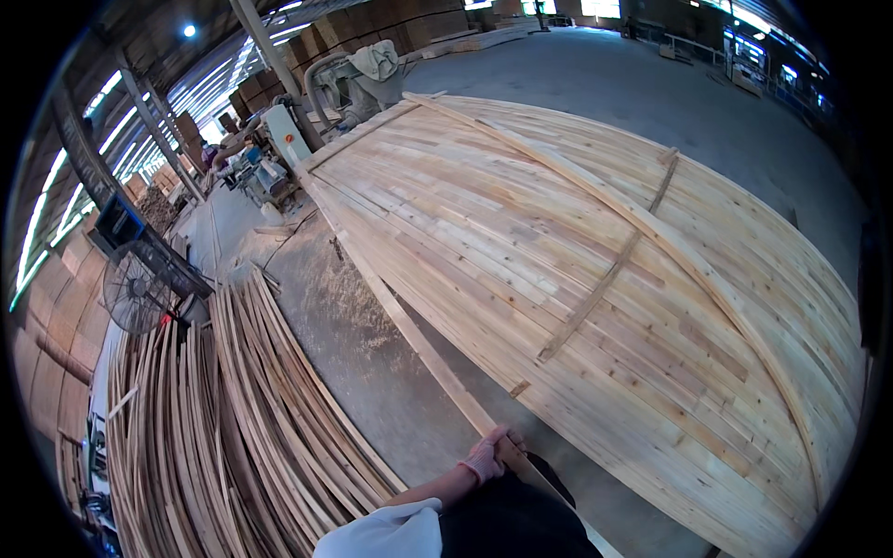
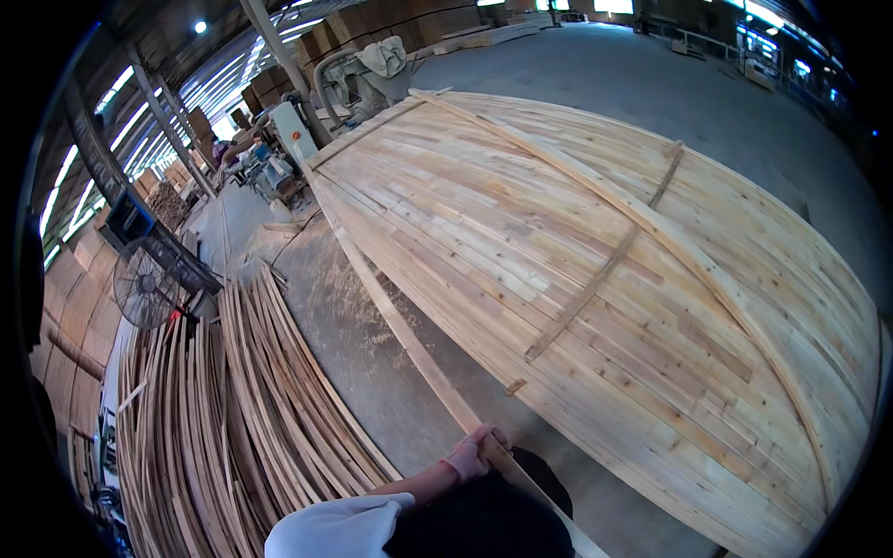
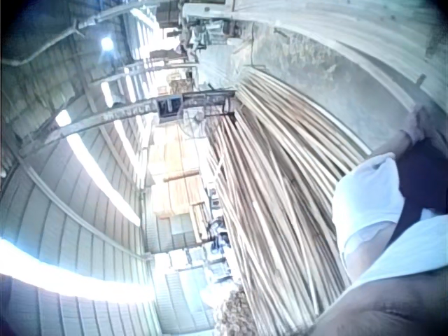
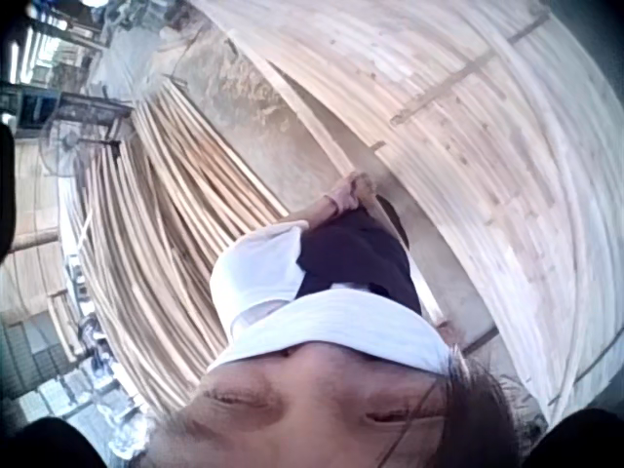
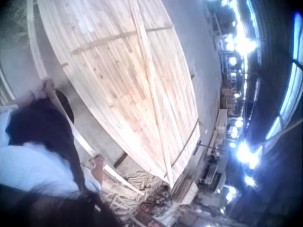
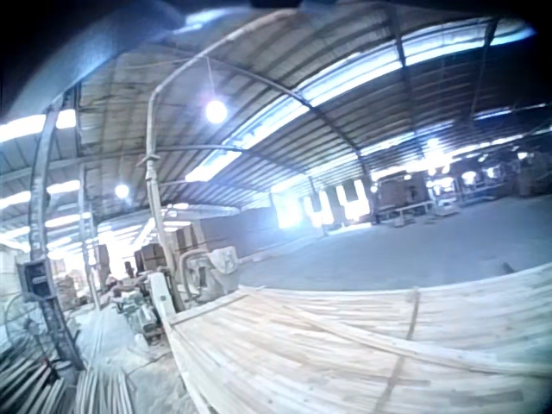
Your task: The person picks up long wood strips from a large stack on a pallet and places them onto a separate pile on the floor.
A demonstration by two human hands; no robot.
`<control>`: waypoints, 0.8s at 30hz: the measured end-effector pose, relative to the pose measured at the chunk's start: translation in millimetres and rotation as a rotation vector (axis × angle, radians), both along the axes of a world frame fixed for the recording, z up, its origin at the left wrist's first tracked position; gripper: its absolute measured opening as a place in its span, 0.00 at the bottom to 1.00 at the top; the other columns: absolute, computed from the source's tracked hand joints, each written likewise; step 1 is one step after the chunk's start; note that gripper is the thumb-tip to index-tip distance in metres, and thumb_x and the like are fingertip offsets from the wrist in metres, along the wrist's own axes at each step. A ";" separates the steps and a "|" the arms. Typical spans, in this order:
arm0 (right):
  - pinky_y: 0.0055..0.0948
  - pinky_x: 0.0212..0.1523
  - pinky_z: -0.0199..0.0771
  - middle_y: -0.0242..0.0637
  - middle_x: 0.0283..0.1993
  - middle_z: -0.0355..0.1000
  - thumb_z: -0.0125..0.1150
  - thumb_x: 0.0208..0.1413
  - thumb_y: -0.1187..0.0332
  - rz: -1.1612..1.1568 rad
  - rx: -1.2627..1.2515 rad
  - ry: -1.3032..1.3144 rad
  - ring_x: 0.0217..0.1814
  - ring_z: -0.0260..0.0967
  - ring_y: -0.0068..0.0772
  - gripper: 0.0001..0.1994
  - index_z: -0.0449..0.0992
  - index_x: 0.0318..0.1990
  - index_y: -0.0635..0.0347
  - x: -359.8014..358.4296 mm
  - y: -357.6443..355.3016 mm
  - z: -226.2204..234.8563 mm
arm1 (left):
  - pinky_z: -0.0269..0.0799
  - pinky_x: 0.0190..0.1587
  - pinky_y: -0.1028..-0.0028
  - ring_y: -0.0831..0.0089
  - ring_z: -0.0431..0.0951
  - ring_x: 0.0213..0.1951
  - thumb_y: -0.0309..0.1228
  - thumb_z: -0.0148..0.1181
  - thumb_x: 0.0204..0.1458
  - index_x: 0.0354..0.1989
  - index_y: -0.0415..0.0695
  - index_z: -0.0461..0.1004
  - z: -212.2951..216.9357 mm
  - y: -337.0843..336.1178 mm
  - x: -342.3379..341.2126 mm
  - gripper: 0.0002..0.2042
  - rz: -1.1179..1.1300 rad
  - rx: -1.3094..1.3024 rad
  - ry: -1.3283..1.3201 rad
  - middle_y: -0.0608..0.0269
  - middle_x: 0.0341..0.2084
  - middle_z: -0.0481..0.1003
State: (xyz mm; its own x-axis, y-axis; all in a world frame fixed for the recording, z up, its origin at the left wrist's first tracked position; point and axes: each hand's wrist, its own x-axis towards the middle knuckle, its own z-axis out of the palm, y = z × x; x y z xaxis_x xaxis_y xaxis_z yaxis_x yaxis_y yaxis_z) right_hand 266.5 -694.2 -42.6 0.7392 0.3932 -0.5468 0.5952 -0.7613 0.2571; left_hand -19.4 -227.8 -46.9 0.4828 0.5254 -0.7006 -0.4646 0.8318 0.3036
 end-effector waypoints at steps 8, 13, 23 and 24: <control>0.42 0.38 0.74 0.43 0.36 0.75 0.57 0.53 0.47 0.118 0.050 0.070 0.39 0.72 0.42 0.23 0.75 0.45 0.58 17.6 12.8 18.3 | 0.70 0.49 0.52 0.53 0.73 0.39 0.41 0.53 0.55 0.34 0.40 0.71 -30.5 -9.3 -6.5 0.14 0.088 -0.036 -0.054 0.52 0.31 0.73; 0.43 0.36 0.74 0.44 0.34 0.75 0.56 0.55 0.48 0.266 0.108 0.226 0.37 0.72 0.42 0.22 0.76 0.44 0.59 19.2 68.2 4.5 | 0.70 0.49 0.49 0.52 0.73 0.39 0.38 0.56 0.56 0.43 0.40 0.69 -17.5 22.4 -1.8 0.14 0.363 -0.083 0.117 0.54 0.32 0.73; 0.40 0.46 0.72 0.43 0.42 0.76 0.59 0.45 0.41 0.218 0.711 0.525 0.46 0.73 0.45 0.27 0.75 0.47 0.49 -95.8 294.2 27.6 | 0.73 0.50 0.55 0.58 0.77 0.44 0.39 0.61 0.52 0.42 0.39 0.71 -36.1 -10.4 -6.1 0.16 -0.161 -0.284 0.062 0.54 0.42 0.75; 0.38 0.49 0.71 0.41 0.43 0.76 0.61 0.46 0.45 0.005 0.676 0.577 0.49 0.72 0.44 0.23 0.76 0.47 0.45 -97.7 300.5 46.4 | 0.73 0.50 0.55 0.58 0.77 0.43 0.39 0.61 0.52 0.42 0.39 0.71 -18.7 0.4 -8.6 0.16 -0.257 -0.140 -0.002 0.54 0.41 0.75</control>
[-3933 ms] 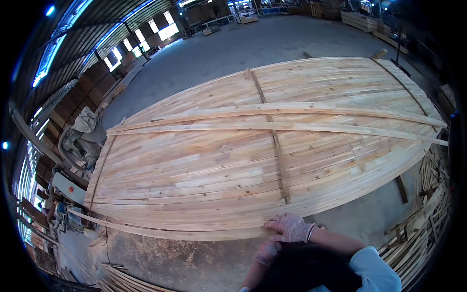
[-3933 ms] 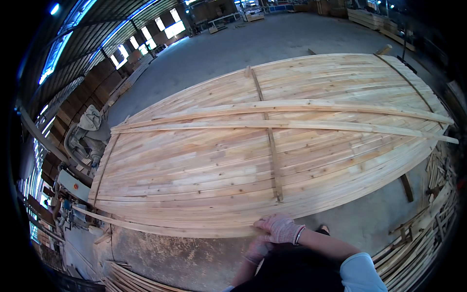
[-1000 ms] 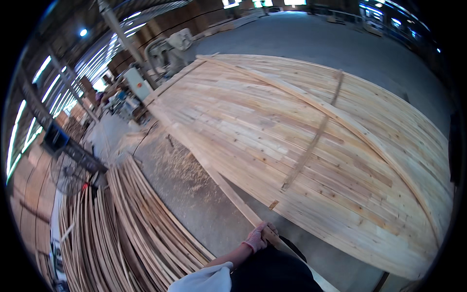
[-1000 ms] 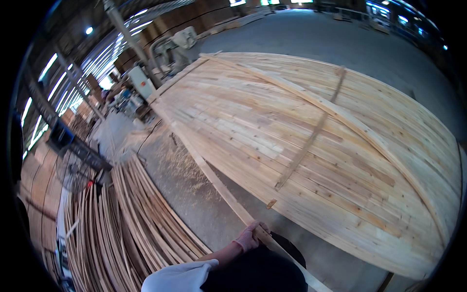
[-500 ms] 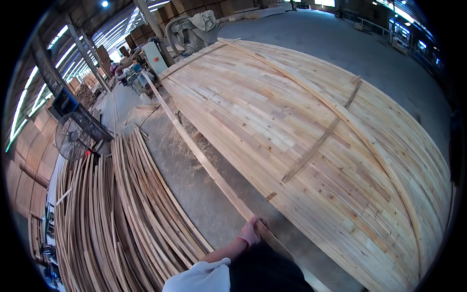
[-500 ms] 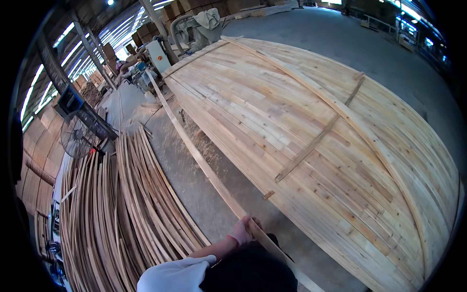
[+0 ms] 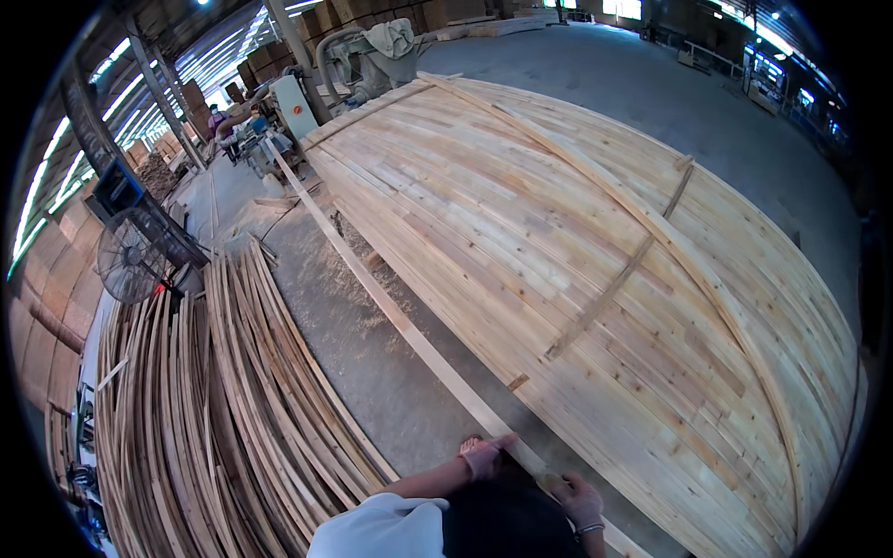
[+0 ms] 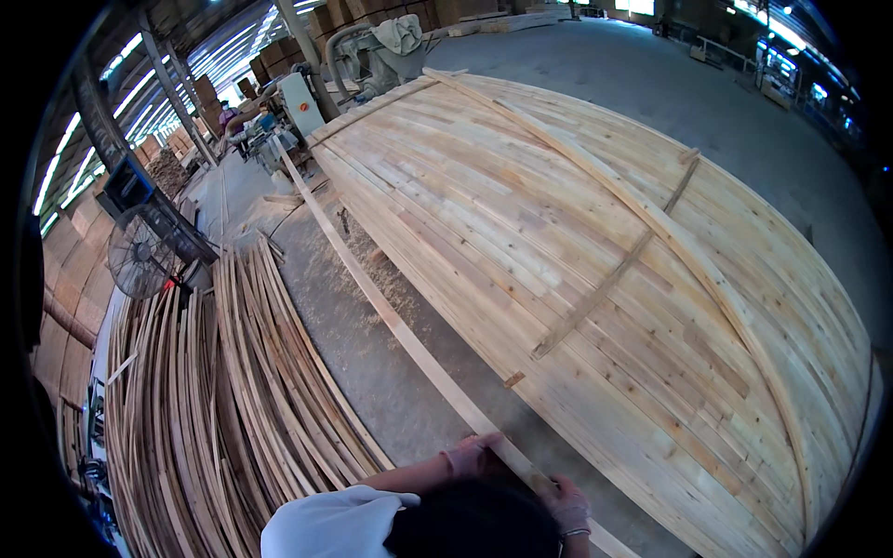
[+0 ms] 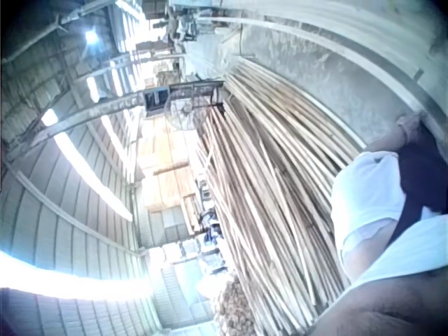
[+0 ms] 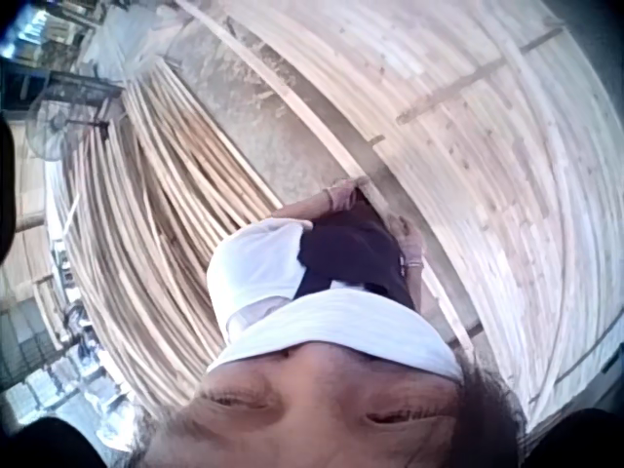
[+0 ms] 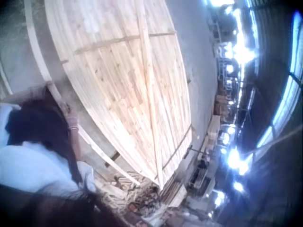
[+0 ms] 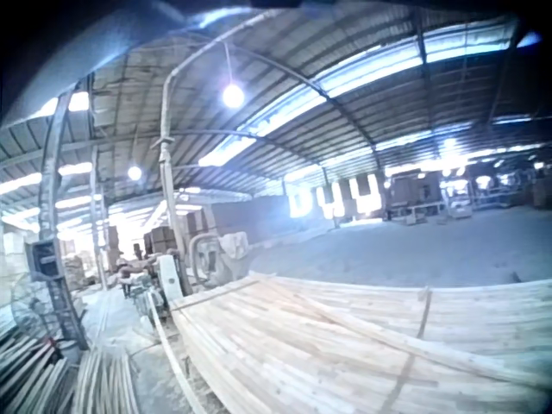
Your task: The person picks up long wood strips from a large stack on a pallet and places them onto a separate pile on the floor.
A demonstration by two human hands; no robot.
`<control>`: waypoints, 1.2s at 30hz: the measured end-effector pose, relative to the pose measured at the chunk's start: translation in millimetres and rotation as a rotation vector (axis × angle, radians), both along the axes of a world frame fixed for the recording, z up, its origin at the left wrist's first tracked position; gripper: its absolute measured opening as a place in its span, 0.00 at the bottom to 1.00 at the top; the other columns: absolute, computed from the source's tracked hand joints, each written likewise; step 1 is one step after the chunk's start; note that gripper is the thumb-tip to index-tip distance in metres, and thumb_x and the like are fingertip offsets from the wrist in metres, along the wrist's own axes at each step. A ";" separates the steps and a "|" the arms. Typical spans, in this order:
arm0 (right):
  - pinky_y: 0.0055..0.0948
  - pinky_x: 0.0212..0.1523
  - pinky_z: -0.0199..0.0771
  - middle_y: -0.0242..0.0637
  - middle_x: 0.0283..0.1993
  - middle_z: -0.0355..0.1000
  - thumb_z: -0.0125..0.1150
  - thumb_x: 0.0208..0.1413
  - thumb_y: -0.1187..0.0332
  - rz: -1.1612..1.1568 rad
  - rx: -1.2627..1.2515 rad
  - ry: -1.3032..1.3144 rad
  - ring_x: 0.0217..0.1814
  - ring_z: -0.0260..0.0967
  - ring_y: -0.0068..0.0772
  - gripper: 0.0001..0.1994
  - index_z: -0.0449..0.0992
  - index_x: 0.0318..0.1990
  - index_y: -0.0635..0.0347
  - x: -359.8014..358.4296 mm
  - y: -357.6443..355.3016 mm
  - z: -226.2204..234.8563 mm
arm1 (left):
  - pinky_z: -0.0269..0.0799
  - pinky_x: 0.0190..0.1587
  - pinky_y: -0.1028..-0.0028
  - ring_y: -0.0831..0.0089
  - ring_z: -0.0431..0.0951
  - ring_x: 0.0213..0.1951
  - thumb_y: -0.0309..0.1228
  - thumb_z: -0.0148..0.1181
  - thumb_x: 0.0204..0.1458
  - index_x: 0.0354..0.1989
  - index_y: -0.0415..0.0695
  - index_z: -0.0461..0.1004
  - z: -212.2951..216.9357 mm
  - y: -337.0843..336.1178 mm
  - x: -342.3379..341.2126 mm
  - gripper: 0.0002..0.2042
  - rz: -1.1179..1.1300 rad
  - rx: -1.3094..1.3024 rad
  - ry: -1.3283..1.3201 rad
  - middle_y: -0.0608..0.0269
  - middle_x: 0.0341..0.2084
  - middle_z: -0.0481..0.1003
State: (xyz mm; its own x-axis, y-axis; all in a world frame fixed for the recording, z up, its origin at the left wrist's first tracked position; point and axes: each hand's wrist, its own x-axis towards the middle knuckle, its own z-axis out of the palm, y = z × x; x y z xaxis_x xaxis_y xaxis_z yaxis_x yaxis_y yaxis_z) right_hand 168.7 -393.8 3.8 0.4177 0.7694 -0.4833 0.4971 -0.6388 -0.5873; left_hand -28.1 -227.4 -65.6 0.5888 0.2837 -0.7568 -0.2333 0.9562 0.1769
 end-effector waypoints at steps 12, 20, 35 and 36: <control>0.41 0.30 0.71 0.45 0.31 0.74 0.51 0.60 0.50 -0.236 0.006 -0.804 0.31 0.71 0.39 0.20 0.75 0.35 0.60 129.3 -222.0 44.6 | 0.77 0.45 0.60 0.63 0.78 0.41 0.41 0.56 0.56 0.44 0.44 0.70 103.9 244.0 -94.8 0.15 0.548 0.523 0.255 0.59 0.39 0.75; 0.38 0.22 0.66 0.39 0.14 0.68 0.48 0.61 0.49 -0.331 0.092 -0.784 0.18 0.67 0.42 0.25 0.75 0.20 0.58 69.4 -39.8 84.6 | 0.72 0.51 0.60 0.62 0.75 0.46 0.43 0.56 0.54 0.55 0.42 0.65 50.1 400.7 -126.2 0.24 0.680 0.678 0.317 0.58 0.44 0.74; 0.49 0.37 0.68 0.51 0.25 0.72 0.47 0.58 0.50 0.041 0.119 -0.591 0.32 0.70 0.56 0.21 0.77 0.27 0.56 -33.2 231.7 16.5 | 0.61 0.59 0.59 0.61 0.66 0.56 0.46 0.53 0.55 0.60 0.43 0.61 40.6 319.0 -139.9 0.28 -0.166 0.417 -0.245 0.56 0.54 0.68; 0.48 0.37 0.69 0.49 0.27 0.72 0.46 0.58 0.49 0.099 0.048 -0.508 0.34 0.71 0.55 0.19 0.77 0.30 0.53 -57.1 264.8 45.0 | 0.61 0.58 0.62 0.63 0.66 0.57 0.49 0.56 0.53 0.62 0.42 0.60 6.1 295.8 -131.0 0.32 -0.371 0.506 -0.498 0.58 0.54 0.67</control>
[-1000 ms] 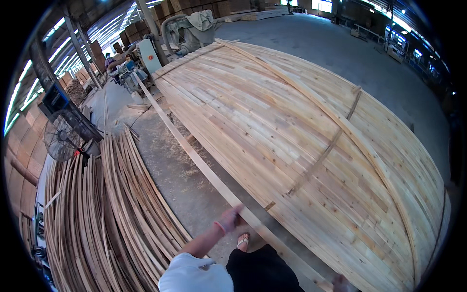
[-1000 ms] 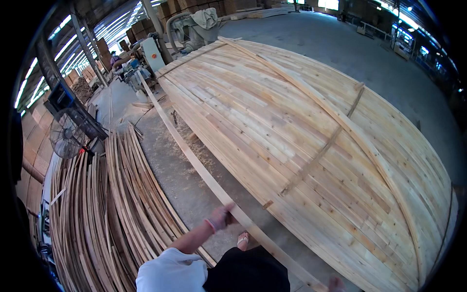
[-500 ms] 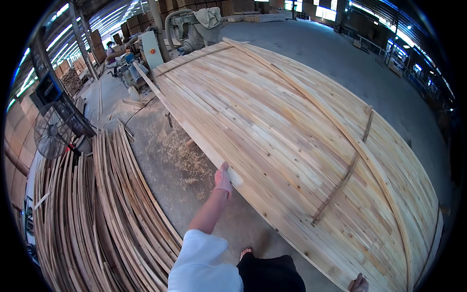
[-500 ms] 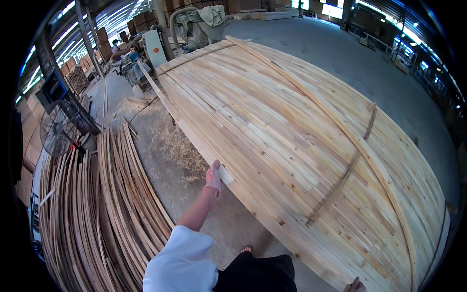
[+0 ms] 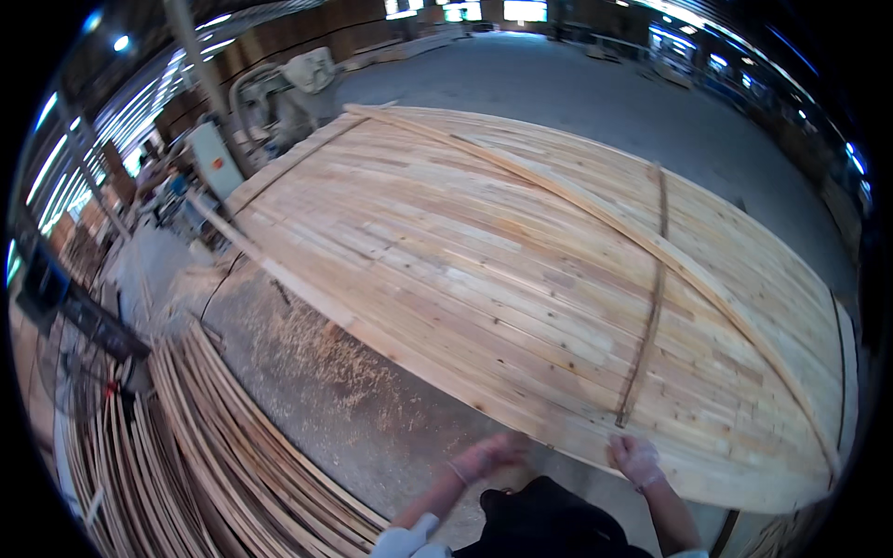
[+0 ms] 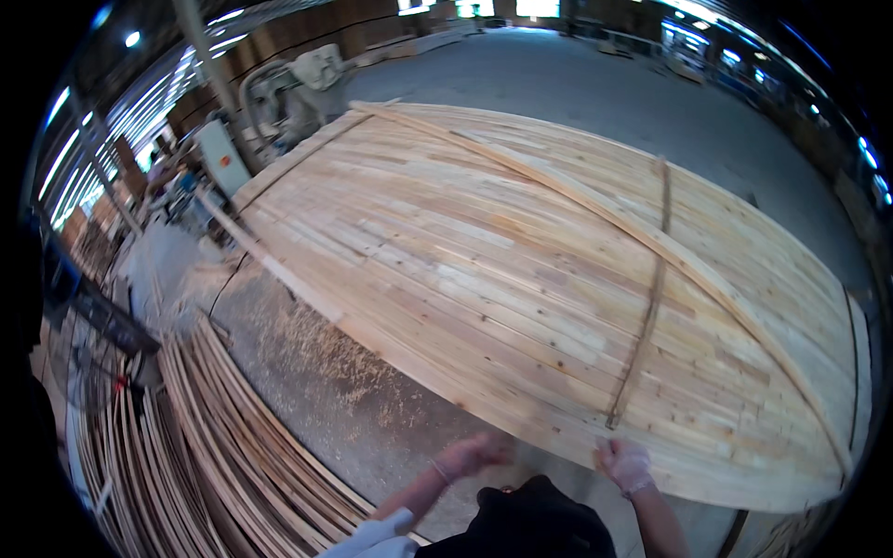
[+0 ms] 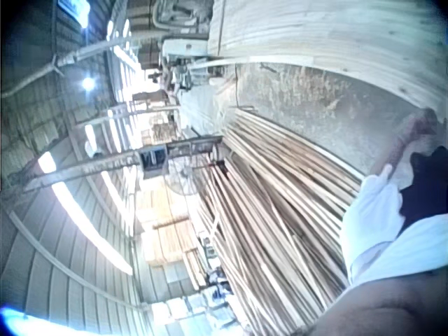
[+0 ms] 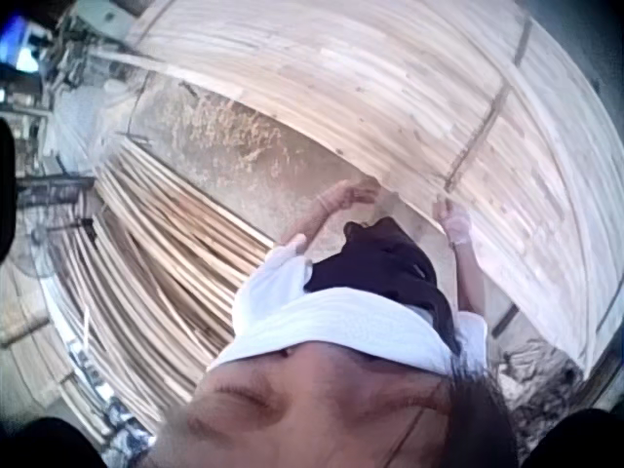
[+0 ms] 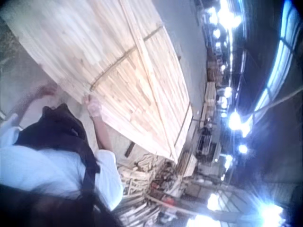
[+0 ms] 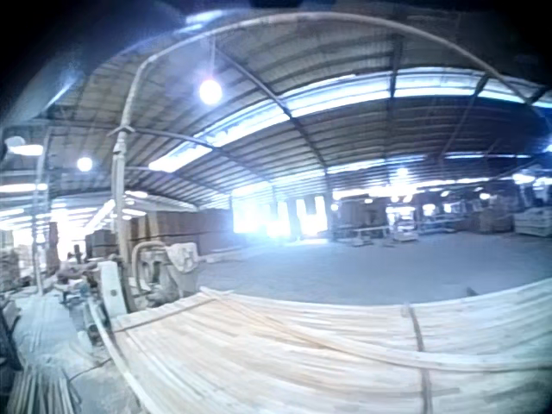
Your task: The person picks up long wood strips from a large stack on a pallet and places them onto a separate pile on the floor.
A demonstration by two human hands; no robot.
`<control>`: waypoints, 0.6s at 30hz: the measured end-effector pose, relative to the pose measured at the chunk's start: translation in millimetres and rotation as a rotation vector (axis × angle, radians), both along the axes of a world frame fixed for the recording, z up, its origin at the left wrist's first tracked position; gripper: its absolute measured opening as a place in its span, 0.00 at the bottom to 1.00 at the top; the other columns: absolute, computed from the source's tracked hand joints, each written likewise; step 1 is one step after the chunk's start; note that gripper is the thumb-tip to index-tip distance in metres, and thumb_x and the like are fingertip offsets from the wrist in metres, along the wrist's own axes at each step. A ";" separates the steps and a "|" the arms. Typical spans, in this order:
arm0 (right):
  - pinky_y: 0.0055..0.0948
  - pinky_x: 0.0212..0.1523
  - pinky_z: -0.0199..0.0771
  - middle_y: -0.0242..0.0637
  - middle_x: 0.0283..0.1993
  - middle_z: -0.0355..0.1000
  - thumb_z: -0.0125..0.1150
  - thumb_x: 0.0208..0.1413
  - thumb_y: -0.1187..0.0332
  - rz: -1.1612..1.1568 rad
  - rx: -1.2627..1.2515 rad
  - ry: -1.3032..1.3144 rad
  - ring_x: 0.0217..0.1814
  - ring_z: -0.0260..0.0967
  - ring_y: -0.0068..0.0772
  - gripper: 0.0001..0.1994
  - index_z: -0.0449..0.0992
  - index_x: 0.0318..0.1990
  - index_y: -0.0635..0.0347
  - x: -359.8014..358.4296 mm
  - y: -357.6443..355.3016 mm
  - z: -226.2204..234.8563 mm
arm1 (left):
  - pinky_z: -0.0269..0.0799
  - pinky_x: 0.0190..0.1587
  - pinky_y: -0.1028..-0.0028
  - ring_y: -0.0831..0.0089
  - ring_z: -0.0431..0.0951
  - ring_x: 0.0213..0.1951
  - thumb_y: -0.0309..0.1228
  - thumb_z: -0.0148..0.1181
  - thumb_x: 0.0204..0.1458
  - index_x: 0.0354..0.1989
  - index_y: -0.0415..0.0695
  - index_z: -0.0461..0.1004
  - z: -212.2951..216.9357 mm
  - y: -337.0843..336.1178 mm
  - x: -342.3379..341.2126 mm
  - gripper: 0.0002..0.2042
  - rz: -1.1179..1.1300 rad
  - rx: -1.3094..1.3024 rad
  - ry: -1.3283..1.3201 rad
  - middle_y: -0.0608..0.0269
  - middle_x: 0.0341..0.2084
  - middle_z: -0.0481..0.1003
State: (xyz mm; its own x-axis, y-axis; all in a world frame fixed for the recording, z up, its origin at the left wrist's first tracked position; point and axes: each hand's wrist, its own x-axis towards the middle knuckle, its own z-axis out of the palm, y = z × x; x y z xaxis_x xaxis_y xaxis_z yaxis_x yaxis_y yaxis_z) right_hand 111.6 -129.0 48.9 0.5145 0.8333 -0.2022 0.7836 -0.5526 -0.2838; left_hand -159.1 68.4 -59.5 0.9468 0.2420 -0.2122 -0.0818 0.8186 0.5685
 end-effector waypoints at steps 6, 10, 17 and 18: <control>0.45 0.42 0.70 0.47 0.34 0.75 0.47 0.57 0.48 0.294 0.179 0.242 0.38 0.72 0.50 0.20 0.75 0.43 0.53 -61.8 69.7 20.4 | 0.63 0.57 0.68 0.64 0.67 0.54 0.44 0.56 0.54 0.57 0.40 0.63 2.0 -97.3 81.6 0.27 -0.355 0.073 -0.005 0.57 0.53 0.68; 0.42 0.47 0.70 0.42 0.43 0.75 0.50 0.55 0.50 0.467 0.229 0.000 0.42 0.73 0.46 0.19 0.74 0.47 0.49 -59.1 67.6 24.3 | 0.68 0.53 0.69 0.64 0.73 0.47 0.36 0.54 0.55 0.47 0.43 0.69 -72.9 -52.5 57.7 0.15 -0.170 0.489 0.243 0.58 0.44 0.73; 0.41 0.50 0.69 0.43 0.43 0.76 0.42 0.58 0.45 -0.082 -0.310 0.166 0.48 0.71 0.47 0.23 0.77 0.45 0.50 42.3 -69.5 12.3 | 0.76 0.38 0.71 0.69 0.78 0.37 0.41 0.57 0.55 0.33 0.48 0.71 3.1 43.6 -17.7 0.10 0.344 -0.091 0.397 0.65 0.30 0.74; 0.41 0.50 0.69 0.43 0.42 0.76 0.42 0.57 0.43 -0.143 -0.302 0.183 0.47 0.72 0.47 0.24 0.77 0.44 0.51 52.8 -87.6 6.8 | 0.76 0.36 0.73 0.70 0.77 0.37 0.43 0.58 0.55 0.32 0.49 0.71 2.5 60.3 -27.0 0.11 0.400 -0.121 0.475 0.66 0.30 0.74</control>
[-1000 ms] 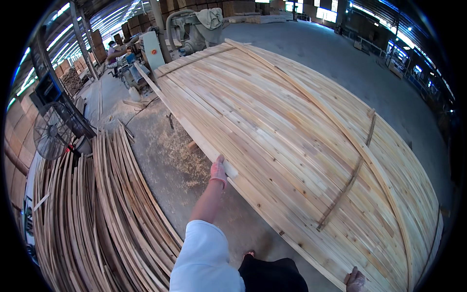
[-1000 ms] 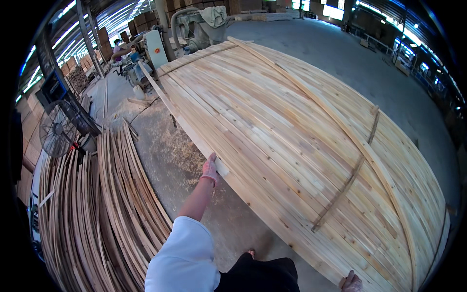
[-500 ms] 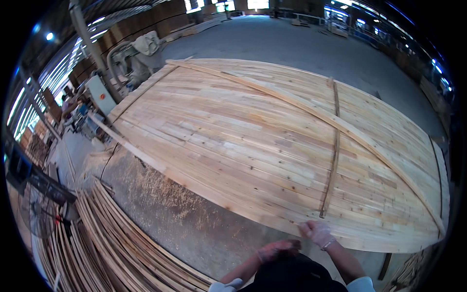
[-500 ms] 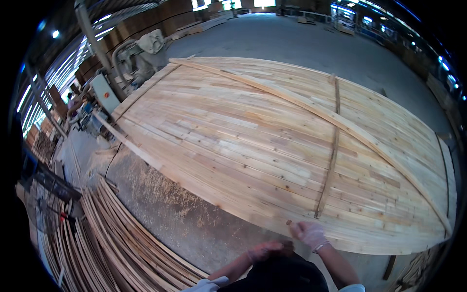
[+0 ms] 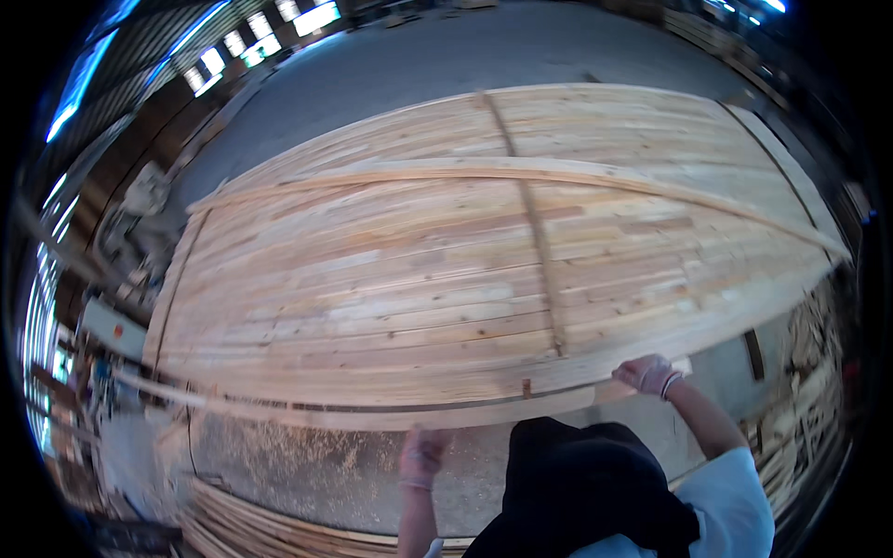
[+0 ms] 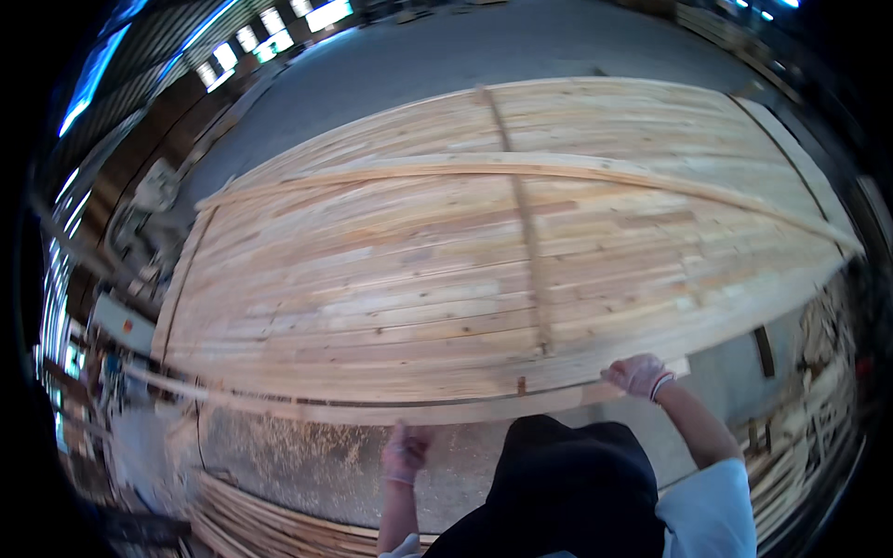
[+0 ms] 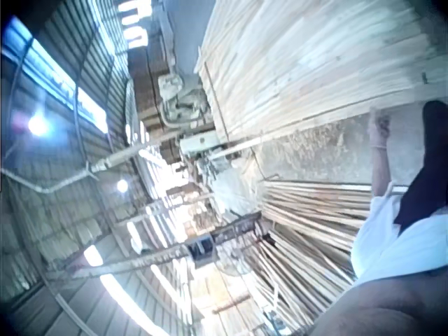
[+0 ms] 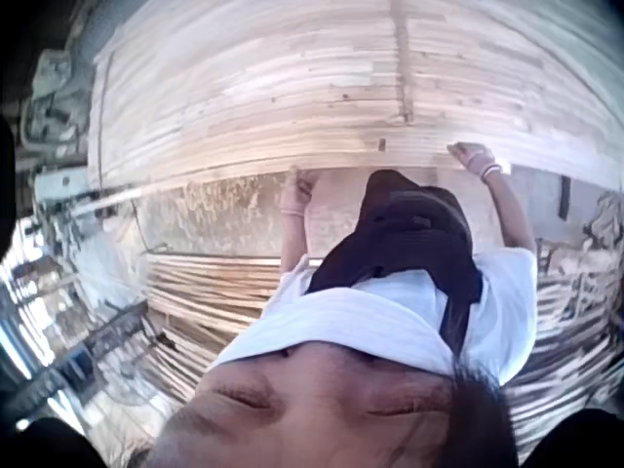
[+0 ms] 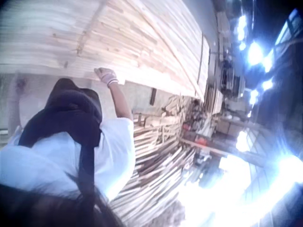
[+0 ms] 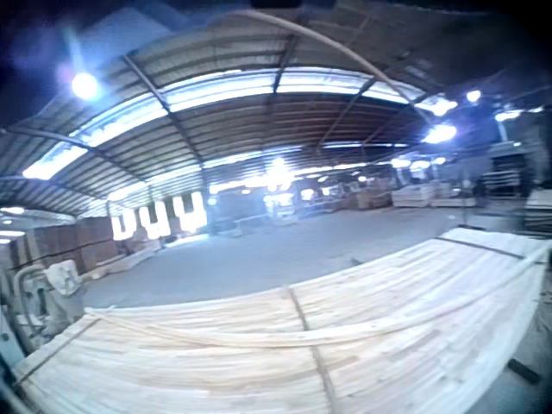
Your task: The person picks up long wood strips from a large stack on a pallet and places them onto a separate pile on the floor.
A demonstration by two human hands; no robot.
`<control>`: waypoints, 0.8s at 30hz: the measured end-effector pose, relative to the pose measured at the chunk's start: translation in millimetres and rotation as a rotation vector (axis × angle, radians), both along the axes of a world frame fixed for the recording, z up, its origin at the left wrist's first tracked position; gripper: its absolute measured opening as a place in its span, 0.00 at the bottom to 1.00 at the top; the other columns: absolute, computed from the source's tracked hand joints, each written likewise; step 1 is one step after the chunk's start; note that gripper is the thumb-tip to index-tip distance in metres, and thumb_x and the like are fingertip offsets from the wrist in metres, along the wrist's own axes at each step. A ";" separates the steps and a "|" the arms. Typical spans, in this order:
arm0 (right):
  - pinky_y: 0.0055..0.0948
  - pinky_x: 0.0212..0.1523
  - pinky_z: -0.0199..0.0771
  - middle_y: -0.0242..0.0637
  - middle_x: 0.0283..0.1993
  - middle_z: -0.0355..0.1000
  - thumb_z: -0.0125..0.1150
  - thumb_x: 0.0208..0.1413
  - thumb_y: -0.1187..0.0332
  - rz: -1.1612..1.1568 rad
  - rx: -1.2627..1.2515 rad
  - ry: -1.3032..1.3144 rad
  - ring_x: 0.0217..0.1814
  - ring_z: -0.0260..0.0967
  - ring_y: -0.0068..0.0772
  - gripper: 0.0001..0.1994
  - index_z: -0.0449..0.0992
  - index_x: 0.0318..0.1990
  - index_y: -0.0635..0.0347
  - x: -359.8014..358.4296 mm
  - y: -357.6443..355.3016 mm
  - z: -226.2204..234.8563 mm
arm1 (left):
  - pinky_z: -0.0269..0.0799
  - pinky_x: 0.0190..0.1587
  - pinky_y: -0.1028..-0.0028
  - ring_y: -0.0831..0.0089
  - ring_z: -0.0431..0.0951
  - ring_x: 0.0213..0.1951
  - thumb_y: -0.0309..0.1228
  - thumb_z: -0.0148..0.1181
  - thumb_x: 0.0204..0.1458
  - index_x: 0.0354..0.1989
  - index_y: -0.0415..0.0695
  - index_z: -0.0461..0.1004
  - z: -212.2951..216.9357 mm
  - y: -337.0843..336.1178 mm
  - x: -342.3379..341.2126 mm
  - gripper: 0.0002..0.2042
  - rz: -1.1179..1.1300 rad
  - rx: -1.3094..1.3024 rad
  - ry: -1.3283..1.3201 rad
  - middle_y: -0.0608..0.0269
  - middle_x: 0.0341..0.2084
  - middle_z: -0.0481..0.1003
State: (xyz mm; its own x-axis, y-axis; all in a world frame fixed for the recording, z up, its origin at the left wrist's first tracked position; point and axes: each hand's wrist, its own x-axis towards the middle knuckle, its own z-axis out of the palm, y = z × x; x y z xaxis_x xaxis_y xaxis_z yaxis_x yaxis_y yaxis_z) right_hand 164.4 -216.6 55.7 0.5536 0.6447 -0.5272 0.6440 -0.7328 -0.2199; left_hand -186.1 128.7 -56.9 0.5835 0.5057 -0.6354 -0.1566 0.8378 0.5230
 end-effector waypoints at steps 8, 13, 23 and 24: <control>0.39 0.49 0.69 0.45 0.42 0.76 0.49 0.51 0.41 -0.164 0.095 0.302 0.47 0.72 0.45 0.26 0.78 0.45 0.52 -28.8 14.7 -16.7 | 0.78 0.37 0.66 0.67 0.78 0.32 0.48 0.61 0.49 0.44 0.48 0.72 -6.4 -25.9 23.8 0.20 -0.044 -0.099 -0.209 0.63 0.37 0.78; 0.45 0.41 0.71 0.43 0.36 0.74 0.52 0.50 0.52 0.311 0.323 0.220 0.39 0.73 0.50 0.16 0.74 0.39 0.52 -81.9 92.4 -21.2 | 0.64 0.58 0.58 0.62 0.72 0.51 0.48 0.56 0.52 0.55 0.43 0.67 13.0 -146.7 98.9 0.27 -0.532 -0.095 -0.357 0.55 0.52 0.70; 0.43 0.44 0.69 0.44 0.39 0.73 0.57 0.48 0.57 0.323 0.612 0.069 0.42 0.70 0.50 0.16 0.73 0.42 0.53 111.6 76.6 56.1 | 0.72 0.42 0.60 0.75 0.66 0.22 0.46 0.54 0.54 0.28 0.52 0.70 -41.0 -88.1 86.1 0.12 0.168 -0.050 -0.148 0.74 0.20 0.68; 0.43 0.44 0.71 0.43 0.40 0.74 0.57 0.47 0.59 0.285 0.706 -0.030 0.42 0.71 0.48 0.18 0.74 0.47 0.50 147.7 66.0 46.4 | 0.70 0.37 0.63 0.74 0.61 0.19 0.47 0.50 0.55 0.22 0.51 0.66 -19.1 -92.3 100.7 0.15 0.373 -0.054 -0.118 0.74 0.15 0.61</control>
State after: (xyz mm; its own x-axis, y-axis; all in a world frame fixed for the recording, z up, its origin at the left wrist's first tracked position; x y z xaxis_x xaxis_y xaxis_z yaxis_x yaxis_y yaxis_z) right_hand 312.1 -150.6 102.0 0.3223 0.9436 0.0758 0.8003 -0.2289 -0.5542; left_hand -85.4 36.5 -76.0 0.4370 0.6643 -0.6064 -0.5117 0.7381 0.4397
